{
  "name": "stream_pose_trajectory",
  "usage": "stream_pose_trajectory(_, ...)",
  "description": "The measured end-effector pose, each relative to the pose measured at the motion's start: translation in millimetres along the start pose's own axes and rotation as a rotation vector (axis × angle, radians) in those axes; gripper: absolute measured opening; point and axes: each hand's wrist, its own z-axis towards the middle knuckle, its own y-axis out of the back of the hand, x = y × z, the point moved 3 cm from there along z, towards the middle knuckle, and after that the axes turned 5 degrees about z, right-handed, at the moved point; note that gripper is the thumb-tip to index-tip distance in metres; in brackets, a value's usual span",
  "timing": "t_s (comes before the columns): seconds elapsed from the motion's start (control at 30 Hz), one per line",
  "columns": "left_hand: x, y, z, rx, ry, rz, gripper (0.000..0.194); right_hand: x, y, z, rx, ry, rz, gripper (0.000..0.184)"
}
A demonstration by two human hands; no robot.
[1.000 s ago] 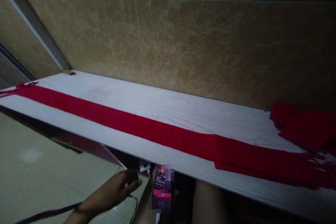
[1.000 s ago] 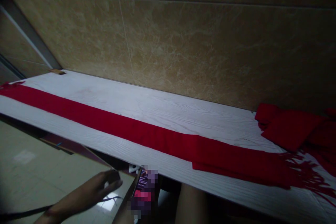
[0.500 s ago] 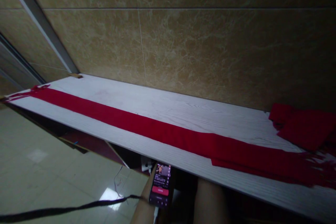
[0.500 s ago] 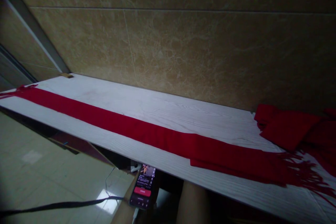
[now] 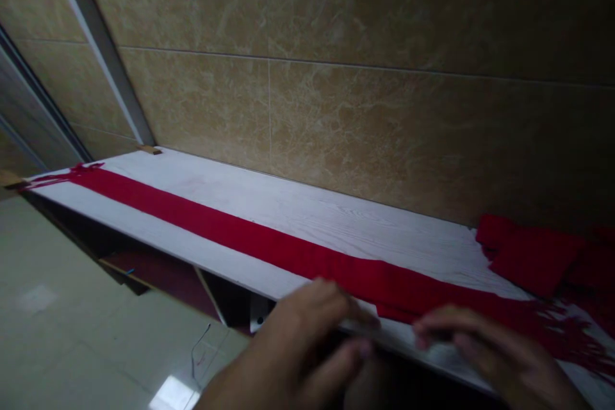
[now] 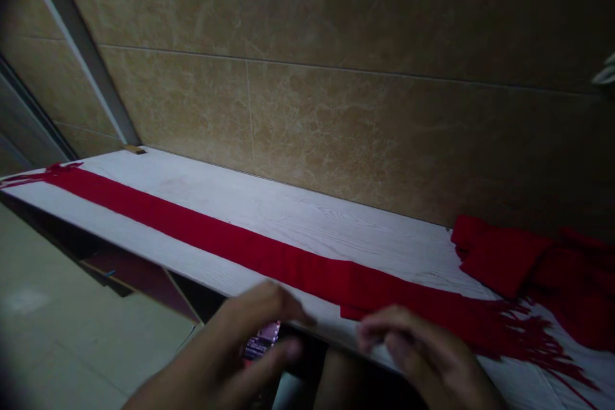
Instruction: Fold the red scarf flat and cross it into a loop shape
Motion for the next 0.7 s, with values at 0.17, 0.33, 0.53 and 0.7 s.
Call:
stream_pose_trajectory(0.17, -29, 19.3, 105, -0.364, -0.260, 0.155, 0.032, 0, 36, 74, -0.443, 0.255, -0.148, 0.050)
stream_pose_trajectory(0.33, 32, -10.8, 124, 0.137, -0.281, 0.490, 0.040, -52, 27, 72, -0.271, 0.194, -0.380, 0.056)
stream_pose_trajectory(0.53, 55, -18.4, 145, 0.127, -0.170, 0.604, 0.049, -58, 21, 88, -0.255, 0.182, -0.392, 0.050)
stream_pose_trajectory(0.7, 50, -29.4, 173, 0.287, -0.119, 0.567, 0.054, -51, 9, 109, -0.225, 0.176, -0.398, 0.053)
